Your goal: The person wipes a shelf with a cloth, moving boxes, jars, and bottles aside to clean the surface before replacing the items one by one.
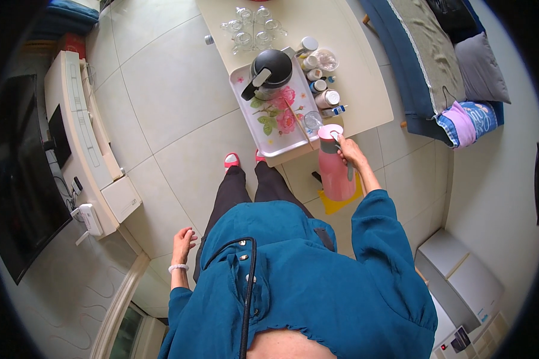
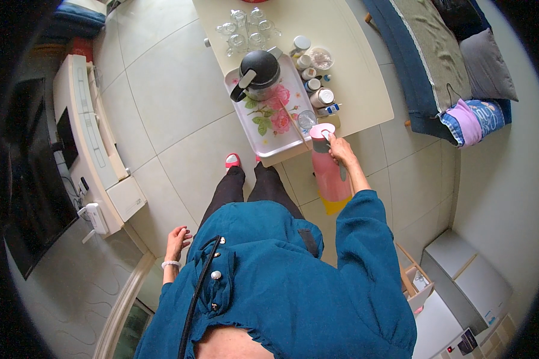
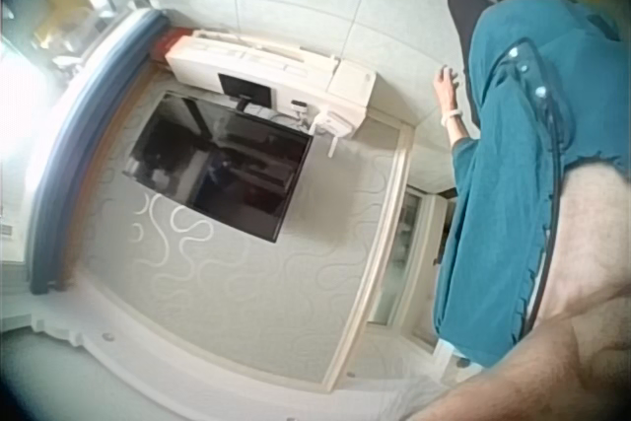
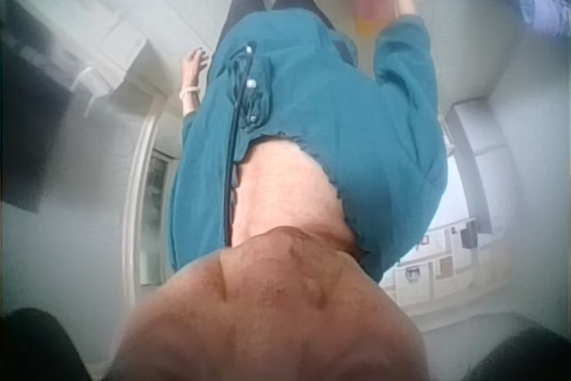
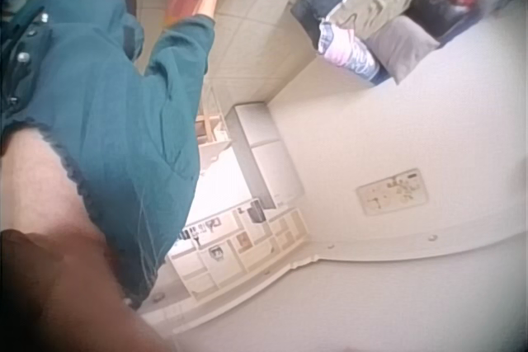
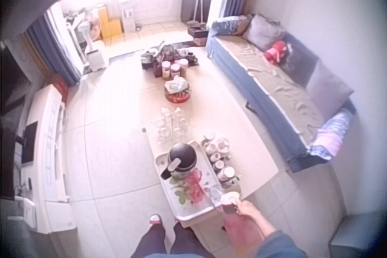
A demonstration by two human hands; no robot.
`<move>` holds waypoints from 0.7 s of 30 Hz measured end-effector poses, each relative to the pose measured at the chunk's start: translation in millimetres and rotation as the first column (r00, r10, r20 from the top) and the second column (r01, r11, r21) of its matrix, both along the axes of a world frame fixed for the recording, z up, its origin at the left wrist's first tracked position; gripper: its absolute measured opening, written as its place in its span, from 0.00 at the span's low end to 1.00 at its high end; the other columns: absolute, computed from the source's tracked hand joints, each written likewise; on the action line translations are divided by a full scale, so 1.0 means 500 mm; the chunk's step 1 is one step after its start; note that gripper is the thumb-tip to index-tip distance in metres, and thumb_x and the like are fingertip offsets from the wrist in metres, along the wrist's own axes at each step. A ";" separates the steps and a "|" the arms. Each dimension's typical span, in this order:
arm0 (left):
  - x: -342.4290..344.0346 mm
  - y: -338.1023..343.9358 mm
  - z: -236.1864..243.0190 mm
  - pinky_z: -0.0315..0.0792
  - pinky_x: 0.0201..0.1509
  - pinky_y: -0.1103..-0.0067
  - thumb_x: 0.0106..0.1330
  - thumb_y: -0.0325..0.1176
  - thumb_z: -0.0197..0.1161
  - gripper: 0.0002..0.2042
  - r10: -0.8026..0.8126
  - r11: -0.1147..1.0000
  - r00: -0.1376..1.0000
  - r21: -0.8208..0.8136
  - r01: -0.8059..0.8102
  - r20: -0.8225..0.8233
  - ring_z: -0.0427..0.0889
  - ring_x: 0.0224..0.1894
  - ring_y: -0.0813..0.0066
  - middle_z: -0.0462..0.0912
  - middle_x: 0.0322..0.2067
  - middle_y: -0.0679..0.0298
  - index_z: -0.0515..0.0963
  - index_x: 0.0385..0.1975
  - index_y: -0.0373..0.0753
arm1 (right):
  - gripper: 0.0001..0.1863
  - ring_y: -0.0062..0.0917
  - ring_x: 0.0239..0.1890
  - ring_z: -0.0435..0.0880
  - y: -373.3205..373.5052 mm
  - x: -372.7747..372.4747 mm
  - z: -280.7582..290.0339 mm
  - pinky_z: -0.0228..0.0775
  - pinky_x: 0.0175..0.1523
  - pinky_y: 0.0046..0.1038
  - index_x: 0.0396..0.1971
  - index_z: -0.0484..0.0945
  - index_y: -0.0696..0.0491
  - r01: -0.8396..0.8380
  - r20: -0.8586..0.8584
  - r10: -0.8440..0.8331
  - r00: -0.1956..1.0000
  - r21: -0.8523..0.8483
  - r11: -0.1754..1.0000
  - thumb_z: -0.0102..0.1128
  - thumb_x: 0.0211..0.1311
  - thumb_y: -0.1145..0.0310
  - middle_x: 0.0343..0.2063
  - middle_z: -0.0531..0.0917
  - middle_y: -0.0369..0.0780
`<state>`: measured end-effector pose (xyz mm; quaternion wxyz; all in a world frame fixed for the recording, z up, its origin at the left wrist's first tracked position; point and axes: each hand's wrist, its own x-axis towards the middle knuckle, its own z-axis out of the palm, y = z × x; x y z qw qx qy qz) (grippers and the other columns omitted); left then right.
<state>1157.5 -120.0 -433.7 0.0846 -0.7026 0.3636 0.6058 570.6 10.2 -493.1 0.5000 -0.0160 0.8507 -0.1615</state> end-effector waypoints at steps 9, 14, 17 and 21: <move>0.016 0.001 -0.011 0.74 0.36 0.79 0.63 0.38 0.54 0.18 0.013 1.000 1.000 0.007 -0.013 0.004 0.79 0.38 0.75 0.78 0.40 0.61 0.71 0.49 0.35 | 0.33 0.24 0.09 0.69 0.003 0.009 -0.004 0.61 0.16 0.28 0.15 0.70 0.59 0.033 0.003 -0.033 0.999 -0.019 0.999 0.38 0.63 0.43 0.09 0.70 0.38; 0.019 -0.001 -0.010 0.74 0.36 0.79 0.63 0.39 0.53 0.18 0.007 1.000 1.000 0.001 -0.007 -0.009 0.79 0.38 0.75 0.78 0.40 0.61 0.71 0.49 0.35 | 0.33 0.25 0.09 0.69 0.004 0.009 -0.014 0.62 0.16 0.29 0.15 0.70 0.58 0.014 -0.006 -0.014 1.000 -0.005 1.000 0.37 0.63 0.42 0.09 0.70 0.37; 0.023 0.002 -0.009 0.74 0.36 0.79 0.63 0.39 0.53 0.18 0.008 1.000 1.000 0.000 -0.008 -0.007 0.79 0.38 0.75 0.78 0.39 0.62 0.71 0.49 0.36 | 0.33 0.25 0.09 0.69 0.001 0.011 -0.016 0.62 0.16 0.30 0.15 0.70 0.58 0.019 -0.002 -0.019 1.000 0.005 1.000 0.37 0.63 0.42 0.09 0.70 0.37; 0.029 0.007 -0.008 0.73 0.36 0.80 0.63 0.38 0.53 0.17 0.013 1.000 1.000 0.005 -0.013 -0.002 0.79 0.37 0.75 0.78 0.39 0.62 0.72 0.49 0.36 | 0.33 0.25 0.09 0.69 0.002 0.014 -0.026 0.62 0.15 0.30 0.15 0.70 0.58 0.032 -0.008 -0.032 0.999 0.009 0.999 0.37 0.63 0.42 0.09 0.70 0.37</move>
